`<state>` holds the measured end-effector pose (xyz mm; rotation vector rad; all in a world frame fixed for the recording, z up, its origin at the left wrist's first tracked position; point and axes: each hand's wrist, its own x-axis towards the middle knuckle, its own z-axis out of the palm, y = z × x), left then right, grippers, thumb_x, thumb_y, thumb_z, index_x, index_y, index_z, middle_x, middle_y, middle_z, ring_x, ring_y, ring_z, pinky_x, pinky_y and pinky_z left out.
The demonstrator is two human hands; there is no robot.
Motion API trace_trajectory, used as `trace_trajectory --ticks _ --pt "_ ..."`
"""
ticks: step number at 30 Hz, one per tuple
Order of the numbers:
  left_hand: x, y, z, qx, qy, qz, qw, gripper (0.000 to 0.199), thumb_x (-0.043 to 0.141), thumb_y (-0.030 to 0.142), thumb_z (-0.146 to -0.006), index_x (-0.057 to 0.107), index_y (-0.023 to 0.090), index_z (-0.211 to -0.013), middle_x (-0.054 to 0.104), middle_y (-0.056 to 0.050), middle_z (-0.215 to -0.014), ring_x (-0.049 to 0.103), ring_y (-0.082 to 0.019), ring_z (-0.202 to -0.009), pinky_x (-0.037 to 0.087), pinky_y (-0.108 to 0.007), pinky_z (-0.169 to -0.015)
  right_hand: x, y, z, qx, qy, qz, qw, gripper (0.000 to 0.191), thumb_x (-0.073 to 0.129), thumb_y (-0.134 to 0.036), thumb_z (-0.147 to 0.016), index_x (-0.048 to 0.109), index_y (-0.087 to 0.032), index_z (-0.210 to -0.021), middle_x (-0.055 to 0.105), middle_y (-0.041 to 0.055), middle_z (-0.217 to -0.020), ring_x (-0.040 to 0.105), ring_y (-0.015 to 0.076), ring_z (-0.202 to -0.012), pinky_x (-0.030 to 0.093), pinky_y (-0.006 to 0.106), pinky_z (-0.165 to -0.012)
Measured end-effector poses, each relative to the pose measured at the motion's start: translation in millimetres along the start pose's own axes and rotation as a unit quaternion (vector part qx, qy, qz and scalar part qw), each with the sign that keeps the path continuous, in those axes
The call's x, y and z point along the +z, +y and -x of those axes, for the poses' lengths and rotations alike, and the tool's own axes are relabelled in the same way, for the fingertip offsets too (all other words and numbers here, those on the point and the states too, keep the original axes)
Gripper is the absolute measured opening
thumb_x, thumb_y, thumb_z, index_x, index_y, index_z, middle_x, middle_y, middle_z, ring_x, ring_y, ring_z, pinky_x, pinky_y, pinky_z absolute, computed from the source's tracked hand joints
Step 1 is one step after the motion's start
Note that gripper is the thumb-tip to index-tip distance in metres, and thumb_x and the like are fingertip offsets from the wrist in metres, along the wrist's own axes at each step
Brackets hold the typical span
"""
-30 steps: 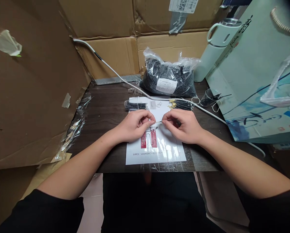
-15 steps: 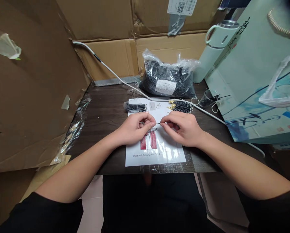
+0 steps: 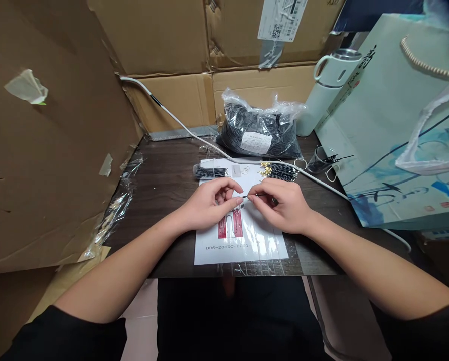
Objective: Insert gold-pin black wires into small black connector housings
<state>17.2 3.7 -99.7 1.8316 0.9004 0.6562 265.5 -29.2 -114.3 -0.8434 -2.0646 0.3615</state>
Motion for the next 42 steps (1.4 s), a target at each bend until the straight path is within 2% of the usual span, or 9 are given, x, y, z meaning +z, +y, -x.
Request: trace_trajectory --ticks 9,14,21,25,28,31,34,39,42 --pt "-8.4 -1 1 0.024 0.013 -0.054 0.998 0.026 0.083 0.038 -0.095 0.079 0.017 -0.109 0.071 -0.003 -0.085 0.061 -0.014 -0.07 0.048 -0.026 -0.063 1 0 0 0.059 0.012 -0.033 0.998 0.011 0.067 -0.019 -0.103 0.074 -0.019 -0.095 0.068 0.0002 -0.075 0.055 0.0134 -0.062 0.045 0.03 -0.061" --pt "-13.3 0 1 0.056 0.034 -0.076 0.995 0.021 0.084 0.034 -0.093 0.083 0.019 -0.108 0.076 -0.004 -0.09 0.066 -0.015 -0.074 0.05 -0.027 -0.066 1 2 1 0.068 0.004 -0.04 0.997 0.01 0.068 -0.02 -0.103 0.074 -0.02 -0.095 0.065 -0.0013 -0.073 0.054 0.0133 -0.063 0.045 0.031 -0.061" --pt "-11.0 4 0 0.091 0.021 -0.118 0.989 0.011 0.077 0.026 -0.097 0.085 0.02 -0.098 0.078 -0.002 -0.088 0.065 -0.013 -0.075 0.049 -0.027 -0.071 2 1 2 0.067 -0.004 -0.045 0.997 0.01 0.068 -0.021 -0.103 0.074 -0.02 -0.095 0.062 -0.0021 -0.072 0.053 0.0129 -0.063 0.045 0.03 -0.061" --pt "-17.0 6 0 0.054 0.005 -0.133 0.99 0.01 0.076 0.024 -0.093 0.083 0.018 -0.091 0.074 -0.001 -0.078 0.062 -0.013 -0.067 0.047 -0.026 -0.066 0 4 2 0.065 -0.003 -0.026 0.998 0.01 0.068 -0.021 -0.102 0.073 -0.019 -0.094 0.063 -0.0016 -0.073 0.055 0.0132 -0.063 0.045 0.031 -0.062" --pt "-22.4 7 1 0.023 -0.021 -0.196 0.98 0.009 0.076 0.023 -0.089 0.082 0.018 -0.085 0.065 0.002 -0.065 0.056 -0.011 -0.059 0.042 -0.026 -0.061 -2 6 2 0.072 0.0 -0.014 0.997 0.01 0.067 -0.021 -0.102 0.073 -0.019 -0.093 0.062 -0.002 -0.072 0.054 0.013 -0.062 0.044 0.03 -0.061" --pt "-30.5 10 0 -0.006 -0.039 -0.239 0.97 0.008 0.078 0.026 -0.086 0.082 0.019 -0.086 0.065 0.003 -0.065 0.056 -0.012 -0.059 0.04 -0.026 -0.06 -3 9 3 0.074 -0.002 -0.011 0.997 0.01 0.067 -0.021 -0.101 0.073 -0.019 -0.092 0.062 -0.0021 -0.072 0.054 0.0127 -0.062 0.044 0.03 -0.06" --pt "-49.7 14 2 -0.035 -0.052 -0.238 0.969 0.018 0.083 0.031 -0.08 0.082 0.02 -0.095 0.071 0.002 -0.075 0.058 -0.013 -0.062 0.04 -0.025 -0.058 -3 9 4 0.069 -0.01 -0.008 0.998 0.009 0.068 -0.021 -0.1 0.073 -0.019 -0.092 0.064 -0.0014 -0.073 0.055 0.0129 -0.062 0.044 0.03 -0.059" --pt "-94.1 15 8 -0.133 -0.152 -0.288 0.936 0.004 0.078 0.026 -0.076 0.081 0.023 -0.075 0.067 0.003 -0.065 0.055 -0.012 -0.055 0.036 -0.026 -0.054 -3 8 5 0.06 -0.018 -0.007 0.998 0.01 0.067 -0.021 -0.101 0.074 -0.02 -0.093 0.065 -0.001 -0.073 0.055 0.0131 -0.061 0.043 0.03 -0.058" --pt "-106.7 11 10 -0.158 -0.163 -0.294 0.929 0.004 0.079 0.026 -0.072 0.082 0.025 -0.074 0.068 0.003 -0.065 0.057 -0.013 -0.054 0.035 -0.027 -0.053 -3 7 5 0.056 -0.024 -0.012 0.998 0.01 0.067 -0.02 -0.101 0.073 -0.02 -0.092 0.064 -0.0013 -0.073 0.054 0.0127 -0.061 0.042 0.03 -0.058"
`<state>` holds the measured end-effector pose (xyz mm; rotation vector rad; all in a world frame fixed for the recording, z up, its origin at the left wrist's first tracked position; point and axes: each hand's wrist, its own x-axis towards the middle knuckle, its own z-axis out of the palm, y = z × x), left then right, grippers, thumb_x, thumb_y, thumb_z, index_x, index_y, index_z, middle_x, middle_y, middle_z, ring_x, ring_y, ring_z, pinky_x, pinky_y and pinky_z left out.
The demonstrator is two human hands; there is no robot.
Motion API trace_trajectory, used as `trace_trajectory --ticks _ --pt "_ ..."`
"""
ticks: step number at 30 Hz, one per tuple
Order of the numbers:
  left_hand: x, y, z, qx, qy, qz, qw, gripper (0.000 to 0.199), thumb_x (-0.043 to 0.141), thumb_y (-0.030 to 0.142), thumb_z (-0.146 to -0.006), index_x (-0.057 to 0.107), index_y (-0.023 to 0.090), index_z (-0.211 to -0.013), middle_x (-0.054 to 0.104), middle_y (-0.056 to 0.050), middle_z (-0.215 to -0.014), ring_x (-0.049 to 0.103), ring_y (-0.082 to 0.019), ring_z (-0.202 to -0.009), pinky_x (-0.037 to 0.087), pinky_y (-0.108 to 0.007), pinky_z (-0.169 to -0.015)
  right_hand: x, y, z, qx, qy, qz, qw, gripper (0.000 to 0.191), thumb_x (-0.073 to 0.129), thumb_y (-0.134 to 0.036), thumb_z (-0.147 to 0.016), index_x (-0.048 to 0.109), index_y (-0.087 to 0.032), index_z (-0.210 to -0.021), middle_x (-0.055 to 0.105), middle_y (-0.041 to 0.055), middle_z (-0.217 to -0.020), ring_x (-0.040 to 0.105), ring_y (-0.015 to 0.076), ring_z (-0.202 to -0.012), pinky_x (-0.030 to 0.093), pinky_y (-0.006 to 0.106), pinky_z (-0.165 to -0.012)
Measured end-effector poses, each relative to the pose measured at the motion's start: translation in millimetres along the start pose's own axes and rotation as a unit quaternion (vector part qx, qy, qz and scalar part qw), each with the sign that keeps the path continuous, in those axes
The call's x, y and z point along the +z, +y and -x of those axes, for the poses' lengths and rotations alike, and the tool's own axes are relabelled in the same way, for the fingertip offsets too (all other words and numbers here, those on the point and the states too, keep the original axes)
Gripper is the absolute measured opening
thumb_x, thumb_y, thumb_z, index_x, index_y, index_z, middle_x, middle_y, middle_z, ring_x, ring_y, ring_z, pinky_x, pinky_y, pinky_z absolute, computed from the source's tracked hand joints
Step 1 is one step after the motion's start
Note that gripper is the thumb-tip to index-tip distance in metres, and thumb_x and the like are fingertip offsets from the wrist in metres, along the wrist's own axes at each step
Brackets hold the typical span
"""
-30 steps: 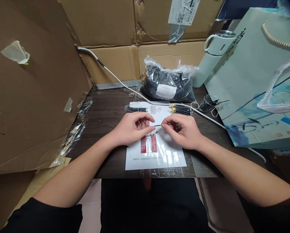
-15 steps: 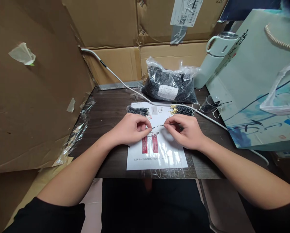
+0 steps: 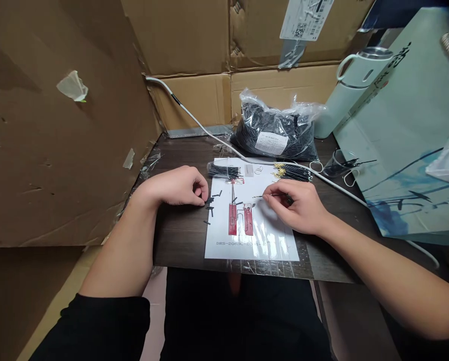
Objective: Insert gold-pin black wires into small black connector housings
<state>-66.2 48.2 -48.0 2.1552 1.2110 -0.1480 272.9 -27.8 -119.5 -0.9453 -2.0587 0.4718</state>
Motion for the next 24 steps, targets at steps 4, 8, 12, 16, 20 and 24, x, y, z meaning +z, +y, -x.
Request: trace_trajectory --ticks 4,8,12,16,20,24 --pt "1.8 -4 -3 -0.008 0.028 -0.002 1.0 0.005 0.08 0.029 -0.073 0.083 0.026 -0.076 0.07 0.003 -0.067 0.057 -0.013 -0.055 0.036 -0.028 -0.054 0 -1 0 -0.003 -0.005 -0.005 1.0 0.009 0.068 -0.019 -0.1 0.073 -0.019 -0.093 0.064 -0.0016 -0.073 0.054 0.012 -0.06 0.042 0.029 -0.058" --pt "5.0 0 -7 -0.019 0.029 -0.013 0.999 0.006 0.082 0.031 -0.074 0.082 0.025 -0.075 0.072 0.002 -0.069 0.059 -0.014 -0.057 0.037 -0.028 -0.055 -1 -1 0 -0.009 -0.005 -0.004 1.0 0.01 0.067 -0.019 -0.1 0.073 -0.02 -0.092 0.064 -0.0014 -0.072 0.054 0.0122 -0.059 0.042 0.029 -0.057" --pt "9.5 6 -10 -0.033 0.018 -0.013 0.999 0.008 0.082 0.03 -0.076 0.08 0.023 -0.072 0.073 0.001 -0.069 0.06 -0.015 -0.059 0.038 -0.028 -0.055 0 -1 0 -0.013 -0.006 -0.002 1.0 0.011 0.067 -0.019 -0.1 0.073 -0.02 -0.092 0.065 -0.0011 -0.072 0.055 0.0128 -0.06 0.043 0.03 -0.057" --pt "19.0 14 -13 0.004 0.049 -0.001 0.999 0.007 0.076 0.023 -0.078 0.08 0.022 -0.072 0.074 0.0 -0.069 0.063 -0.016 -0.062 0.042 -0.028 -0.059 1 -1 1 -0.012 -0.007 -0.004 1.0 0.01 0.068 -0.02 -0.1 0.074 -0.02 -0.093 0.066 -0.001 -0.073 0.056 0.0124 -0.06 0.044 0.029 -0.057" --pt "34.5 24 -21 0.057 0.078 0.005 0.995 0.009 0.074 0.019 -0.078 0.082 0.021 -0.074 0.075 -0.001 -0.07 0.065 -0.016 -0.063 0.044 -0.028 -0.063 1 0 1 -0.007 -0.01 0.0 1.0 0.01 0.068 -0.021 -0.101 0.075 -0.02 -0.094 0.067 -0.0006 -0.073 0.057 0.0131 -0.061 0.045 0.03 -0.057" --pt "50.2 30 -31 0.131 0.115 -0.018 0.985 0.013 0.073 0.019 -0.084 0.084 0.021 -0.079 0.077 -0.002 -0.076 0.066 -0.016 -0.068 0.045 -0.03 -0.068 2 1 2 -0.001 -0.016 0.001 1.0 0.01 0.068 -0.022 -0.101 0.075 -0.02 -0.094 0.07 0.0004 -0.077 0.059 0.0135 -0.062 0.047 0.03 -0.058"
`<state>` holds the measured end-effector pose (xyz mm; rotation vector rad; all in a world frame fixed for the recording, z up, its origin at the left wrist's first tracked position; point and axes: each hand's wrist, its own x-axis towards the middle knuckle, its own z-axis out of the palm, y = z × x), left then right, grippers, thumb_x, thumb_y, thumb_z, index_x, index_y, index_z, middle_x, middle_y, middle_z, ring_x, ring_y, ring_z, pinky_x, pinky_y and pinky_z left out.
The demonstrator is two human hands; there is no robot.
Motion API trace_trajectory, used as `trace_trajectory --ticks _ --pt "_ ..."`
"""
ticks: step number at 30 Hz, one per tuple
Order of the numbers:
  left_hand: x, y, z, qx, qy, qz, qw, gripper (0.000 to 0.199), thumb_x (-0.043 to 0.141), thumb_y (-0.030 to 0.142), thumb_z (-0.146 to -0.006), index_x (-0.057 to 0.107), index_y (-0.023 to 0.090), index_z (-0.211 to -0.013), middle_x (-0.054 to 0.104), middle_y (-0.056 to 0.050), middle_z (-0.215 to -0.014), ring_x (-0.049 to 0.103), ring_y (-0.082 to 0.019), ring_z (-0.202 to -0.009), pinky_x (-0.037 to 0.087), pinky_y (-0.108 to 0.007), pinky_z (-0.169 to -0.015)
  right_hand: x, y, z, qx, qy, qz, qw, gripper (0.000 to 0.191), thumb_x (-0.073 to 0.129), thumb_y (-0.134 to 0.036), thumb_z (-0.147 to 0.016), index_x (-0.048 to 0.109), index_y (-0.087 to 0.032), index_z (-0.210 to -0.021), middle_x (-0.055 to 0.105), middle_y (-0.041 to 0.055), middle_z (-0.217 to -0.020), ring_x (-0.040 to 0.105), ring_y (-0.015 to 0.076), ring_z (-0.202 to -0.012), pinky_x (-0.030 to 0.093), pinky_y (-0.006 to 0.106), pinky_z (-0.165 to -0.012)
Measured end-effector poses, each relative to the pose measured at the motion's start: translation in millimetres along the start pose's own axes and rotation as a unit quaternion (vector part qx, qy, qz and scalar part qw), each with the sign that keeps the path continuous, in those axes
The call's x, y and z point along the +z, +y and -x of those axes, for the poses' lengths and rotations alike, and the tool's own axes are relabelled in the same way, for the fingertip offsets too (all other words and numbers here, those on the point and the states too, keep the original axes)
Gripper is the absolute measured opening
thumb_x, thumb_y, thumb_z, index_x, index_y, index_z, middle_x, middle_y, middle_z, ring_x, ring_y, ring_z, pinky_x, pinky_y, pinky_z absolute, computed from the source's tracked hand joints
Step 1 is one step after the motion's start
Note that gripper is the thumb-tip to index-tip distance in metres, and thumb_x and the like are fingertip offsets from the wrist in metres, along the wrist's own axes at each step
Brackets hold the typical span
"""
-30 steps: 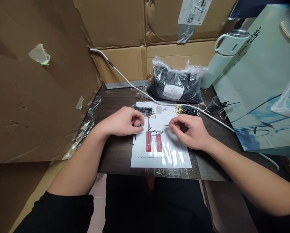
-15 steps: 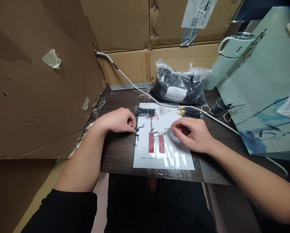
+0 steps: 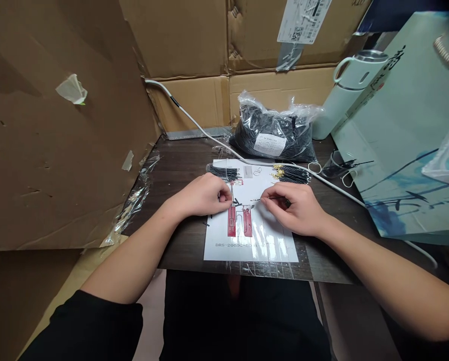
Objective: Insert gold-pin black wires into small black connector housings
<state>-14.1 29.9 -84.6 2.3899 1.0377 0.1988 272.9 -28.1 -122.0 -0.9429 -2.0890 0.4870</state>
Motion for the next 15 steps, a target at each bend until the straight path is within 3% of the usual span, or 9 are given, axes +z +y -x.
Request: trace_trajectory --ticks 3,6,15 --pt "7.4 0.7 -3.0 0.033 0.014 0.0 0.999 0.015 0.072 0.022 -0.089 0.087 0.022 -0.087 0.078 -0.003 -0.082 0.067 -0.017 -0.072 0.046 -0.031 -0.071 0.1 0.8 0.1 0.001 0.001 0.003 1.0 0.01 0.068 -0.022 -0.101 0.075 -0.02 -0.094 0.07 0.0001 -0.076 0.059 0.0132 -0.061 0.046 0.03 -0.058" --pt "8.1 0.9 -2.9 0.02 0.02 0.014 1.0 0.014 0.075 0.023 -0.089 0.088 0.022 -0.092 0.08 -0.004 -0.086 0.069 -0.018 -0.074 0.046 -0.031 -0.07 -0.4 1.1 0.1 -0.001 0.002 0.005 1.0 0.01 0.068 -0.022 -0.101 0.075 -0.02 -0.094 0.07 0.0002 -0.077 0.059 0.0132 -0.062 0.046 0.03 -0.058" --pt "6.3 0.1 -1.6 0.034 0.009 0.002 0.999 0.012 0.071 0.017 -0.086 0.082 0.02 -0.084 0.078 -0.003 -0.082 0.066 -0.016 -0.071 0.045 -0.03 -0.07 -0.6 -0.1 -1.0 -0.002 0.0 0.007 1.0 0.01 0.067 -0.023 -0.101 0.075 -0.02 -0.094 0.069 -0.0004 -0.075 0.057 0.0131 -0.061 0.045 0.03 -0.058"
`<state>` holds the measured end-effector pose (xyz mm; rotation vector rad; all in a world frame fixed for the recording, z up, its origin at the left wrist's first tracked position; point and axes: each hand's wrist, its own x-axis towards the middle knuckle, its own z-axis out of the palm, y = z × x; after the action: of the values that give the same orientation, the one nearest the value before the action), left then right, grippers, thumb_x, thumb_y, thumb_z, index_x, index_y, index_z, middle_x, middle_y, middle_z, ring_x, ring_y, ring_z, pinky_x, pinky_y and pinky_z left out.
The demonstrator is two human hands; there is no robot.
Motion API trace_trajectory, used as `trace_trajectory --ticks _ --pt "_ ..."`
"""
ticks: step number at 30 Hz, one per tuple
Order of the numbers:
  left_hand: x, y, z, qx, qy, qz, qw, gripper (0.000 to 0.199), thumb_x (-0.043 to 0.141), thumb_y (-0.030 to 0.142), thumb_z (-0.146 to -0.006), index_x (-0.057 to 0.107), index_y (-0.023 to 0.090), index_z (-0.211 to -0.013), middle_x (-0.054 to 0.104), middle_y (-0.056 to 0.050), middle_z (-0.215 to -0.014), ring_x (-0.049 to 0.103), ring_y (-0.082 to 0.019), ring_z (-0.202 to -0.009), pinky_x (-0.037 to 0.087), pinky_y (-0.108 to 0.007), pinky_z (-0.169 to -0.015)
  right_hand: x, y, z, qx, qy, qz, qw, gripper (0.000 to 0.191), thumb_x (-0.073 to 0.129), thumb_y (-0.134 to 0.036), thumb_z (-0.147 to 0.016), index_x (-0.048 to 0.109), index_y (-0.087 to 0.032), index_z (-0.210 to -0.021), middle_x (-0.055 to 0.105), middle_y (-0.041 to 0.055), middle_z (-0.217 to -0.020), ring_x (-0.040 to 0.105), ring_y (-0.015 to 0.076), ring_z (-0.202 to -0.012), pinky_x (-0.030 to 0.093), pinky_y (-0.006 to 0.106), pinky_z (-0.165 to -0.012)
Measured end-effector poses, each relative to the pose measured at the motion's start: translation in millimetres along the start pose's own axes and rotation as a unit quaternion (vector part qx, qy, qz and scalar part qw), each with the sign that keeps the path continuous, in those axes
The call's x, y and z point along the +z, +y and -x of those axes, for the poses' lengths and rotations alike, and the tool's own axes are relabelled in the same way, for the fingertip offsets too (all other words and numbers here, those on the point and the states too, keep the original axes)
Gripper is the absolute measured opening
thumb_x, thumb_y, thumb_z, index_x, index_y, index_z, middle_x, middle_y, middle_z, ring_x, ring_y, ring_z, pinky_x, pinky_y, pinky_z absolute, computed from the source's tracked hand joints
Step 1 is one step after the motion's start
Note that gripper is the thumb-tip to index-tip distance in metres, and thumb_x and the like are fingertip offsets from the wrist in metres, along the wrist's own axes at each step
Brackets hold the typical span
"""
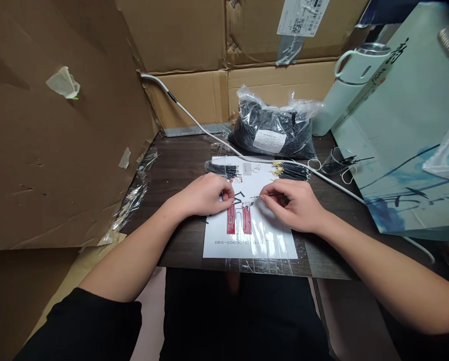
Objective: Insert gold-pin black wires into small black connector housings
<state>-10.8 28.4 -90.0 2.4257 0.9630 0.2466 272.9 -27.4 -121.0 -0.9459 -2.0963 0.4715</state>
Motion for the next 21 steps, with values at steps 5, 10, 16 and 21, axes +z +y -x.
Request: trace_trajectory --ticks 5,10,16,21 --pt "2.6 5 1 0.004 0.031 0.068 0.997 0.008 0.074 0.022 -0.089 0.081 0.019 -0.09 0.074 -0.002 -0.079 0.061 -0.014 -0.066 0.045 -0.027 -0.066 0 -1 0 0.0 0.003 -0.006 1.0 0.01 0.067 -0.022 -0.102 0.074 -0.02 -0.095 0.068 -0.0003 -0.075 0.058 0.0133 -0.062 0.046 0.03 -0.059" --pt "11.2 11 1 0.005 0.058 0.163 0.985 0.014 0.074 0.03 -0.095 0.081 0.018 -0.096 0.067 0.0 -0.073 0.054 -0.011 -0.061 0.044 -0.025 -0.061 0 -5 -1 -0.006 0.018 -0.016 1.0 0.009 0.068 -0.021 -0.102 0.074 -0.02 -0.096 0.066 -0.001 -0.075 0.057 0.0131 -0.063 0.046 0.03 -0.06" --pt "12.7 12 0 0.014 0.061 0.185 0.981 0.015 0.074 0.031 -0.096 0.081 0.017 -0.096 0.069 -0.002 -0.076 0.054 -0.012 -0.062 0.044 -0.025 -0.061 0 -7 -1 -0.009 0.015 -0.019 1.0 0.008 0.069 -0.02 -0.102 0.074 -0.02 -0.096 0.065 -0.0015 -0.074 0.057 0.013 -0.062 0.046 0.031 -0.062" --pt "15.0 11 1 -0.013 0.044 0.212 0.976 0.018 0.077 0.033 -0.095 0.082 0.017 -0.098 0.07 -0.002 -0.072 0.056 -0.012 -0.06 0.043 -0.023 -0.056 0 -8 -2 -0.019 0.005 -0.012 1.0 0.009 0.067 -0.02 -0.103 0.073 -0.019 -0.097 0.063 -0.002 -0.072 0.055 0.0131 -0.062 0.046 0.031 -0.062"
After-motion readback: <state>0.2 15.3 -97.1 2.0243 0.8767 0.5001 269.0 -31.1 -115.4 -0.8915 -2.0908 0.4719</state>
